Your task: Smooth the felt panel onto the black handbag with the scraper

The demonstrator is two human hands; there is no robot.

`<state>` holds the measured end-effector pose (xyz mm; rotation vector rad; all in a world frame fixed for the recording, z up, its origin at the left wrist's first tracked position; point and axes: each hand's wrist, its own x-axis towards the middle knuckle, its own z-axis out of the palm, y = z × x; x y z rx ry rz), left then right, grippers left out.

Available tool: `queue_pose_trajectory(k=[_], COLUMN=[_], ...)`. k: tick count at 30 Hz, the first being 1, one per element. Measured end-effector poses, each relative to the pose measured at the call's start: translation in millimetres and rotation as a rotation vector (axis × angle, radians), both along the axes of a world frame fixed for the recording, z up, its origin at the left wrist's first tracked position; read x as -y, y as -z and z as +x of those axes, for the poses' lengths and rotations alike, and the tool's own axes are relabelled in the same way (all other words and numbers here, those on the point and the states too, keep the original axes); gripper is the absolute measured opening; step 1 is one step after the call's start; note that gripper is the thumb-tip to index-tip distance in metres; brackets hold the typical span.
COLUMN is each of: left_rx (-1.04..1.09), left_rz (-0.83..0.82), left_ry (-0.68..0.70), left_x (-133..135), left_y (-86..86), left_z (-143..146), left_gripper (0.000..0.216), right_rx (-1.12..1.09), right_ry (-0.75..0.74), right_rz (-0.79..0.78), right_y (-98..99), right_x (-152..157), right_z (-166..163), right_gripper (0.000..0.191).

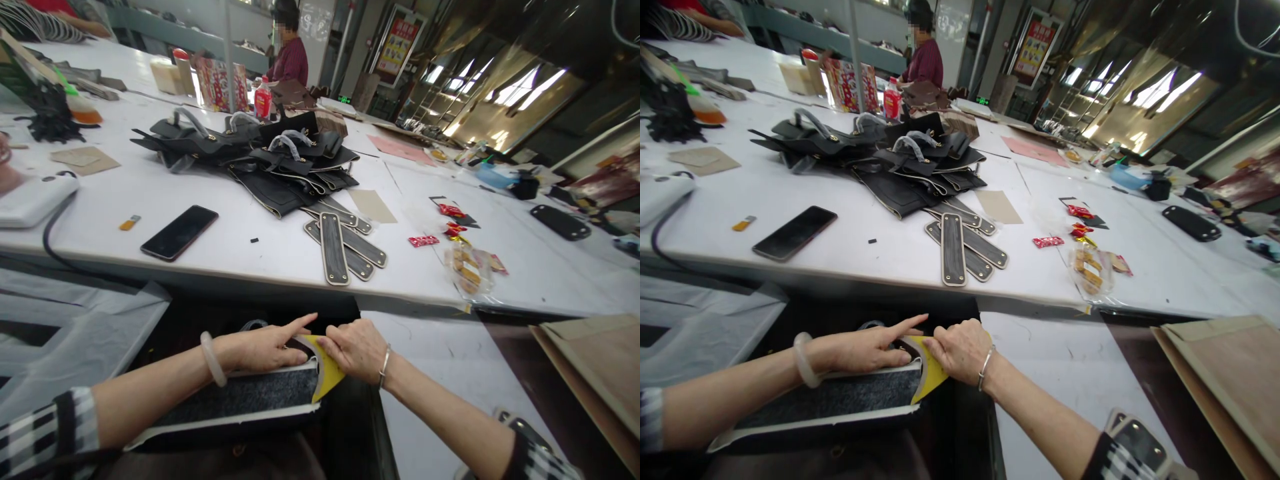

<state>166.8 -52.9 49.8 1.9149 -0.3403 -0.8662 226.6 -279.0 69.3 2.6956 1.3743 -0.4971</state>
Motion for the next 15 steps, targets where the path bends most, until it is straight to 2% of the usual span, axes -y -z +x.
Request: queue_pose_trajectory(k=[3, 5, 15], left_rx=[0.078, 0.111, 0.206], left_rz=[0.018, 0.018, -0.059], left_ry=[0.040, 0.058, 0.042], left_x=[1.3, 1.8, 3.9], left_y=[-6.4, -8.3, -6.3], left_z=[0.1, 0.6, -4.9], left_gripper=[0.057, 0.050, 0.039], right_rx=[0.008, 0.016, 0.050], right_ry=[-0.039, -0.056, -0.087], right_rz=[-0.018, -0.031, -0.049], right_y=[1.7, 3.1, 4.8], right_x=[-2.1, -3.2, -0.7], right_z=[-0.3, -1.4, -10.2], right_gripper=[0.049, 0.050, 0.047])
